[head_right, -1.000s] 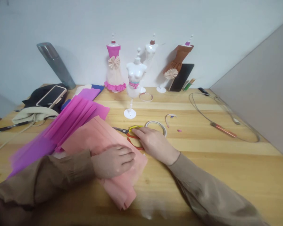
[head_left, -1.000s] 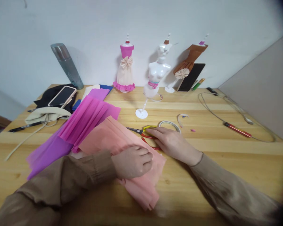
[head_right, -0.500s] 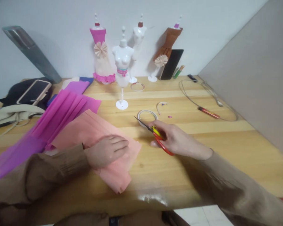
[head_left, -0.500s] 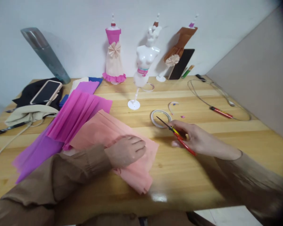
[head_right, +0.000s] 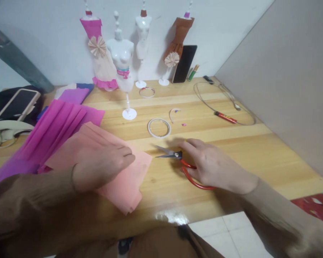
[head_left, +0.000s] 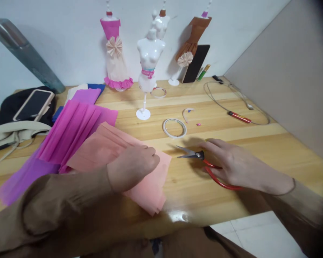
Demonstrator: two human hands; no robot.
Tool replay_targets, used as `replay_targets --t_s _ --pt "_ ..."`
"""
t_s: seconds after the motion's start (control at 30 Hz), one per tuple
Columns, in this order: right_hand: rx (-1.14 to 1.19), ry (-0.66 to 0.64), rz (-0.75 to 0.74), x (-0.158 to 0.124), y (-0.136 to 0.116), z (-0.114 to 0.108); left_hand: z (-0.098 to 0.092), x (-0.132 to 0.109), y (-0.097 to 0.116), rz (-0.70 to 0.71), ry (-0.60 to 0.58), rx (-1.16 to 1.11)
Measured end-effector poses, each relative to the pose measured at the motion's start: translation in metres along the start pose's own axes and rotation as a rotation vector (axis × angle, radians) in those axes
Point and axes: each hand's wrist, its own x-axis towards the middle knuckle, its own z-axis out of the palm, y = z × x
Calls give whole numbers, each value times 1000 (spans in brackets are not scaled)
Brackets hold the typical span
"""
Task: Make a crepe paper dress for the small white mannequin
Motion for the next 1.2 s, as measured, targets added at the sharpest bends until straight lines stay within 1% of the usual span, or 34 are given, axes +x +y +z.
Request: replay_targets --t_s 0.07,0.1,0.13,0.17,0.27,0.33,0.37,0.47,0.53,0.63,0.8,0.93,1.0,1.07,1.13,1.2 --pt "-97 16 -22 -2 1 1 5 15 -5 28 -92 19" --pt "-136 27 -25 -3 0 3 9 22 -9 30 -111 9" --pt "-167 43 -27 -4 0 5 15 28 -13 15 -96 -17" --pt "-189 58 -30 -4 -1 7 21 32 -18 -14 -53 -52" --pt "-231 97 -48 -5 -5 13 40 36 -29 -98 145 -152" --pt "-252 127 -54 -6 -6 17 50 33 -31 -99 244 -155" --pt "-260 140 -51 -7 -7 18 53 31 -30 -73 268 -136" --pt "-260 157 -36 -11 -7 20 55 25 -21 45 269 -48" --pt "-253 164 -30 -14 -8 21 55 23 -16 82 257 -12" --pt "-238 178 -42 -16 -10 23 56 24 -13 38 263 -15" --pt "-235 215 -56 -12 -14 27 56 26 -17 -36 239 -79" --pt "-206 190 -27 -12 -12 30 54 26 -17 -89 241 -100" --pt "-132 158 17 -12 -11 29 54 26 -19 -130 233 -113" --pt "51 104 81 -13 -9 25 55 26 -22 -190 213 -152" --pt "348 -5 173 -14 -6 19 57 26 -25 -237 192 -219" --pt "695 -178 243 -15 -2 13 58 27 -26 -236 176 -277"
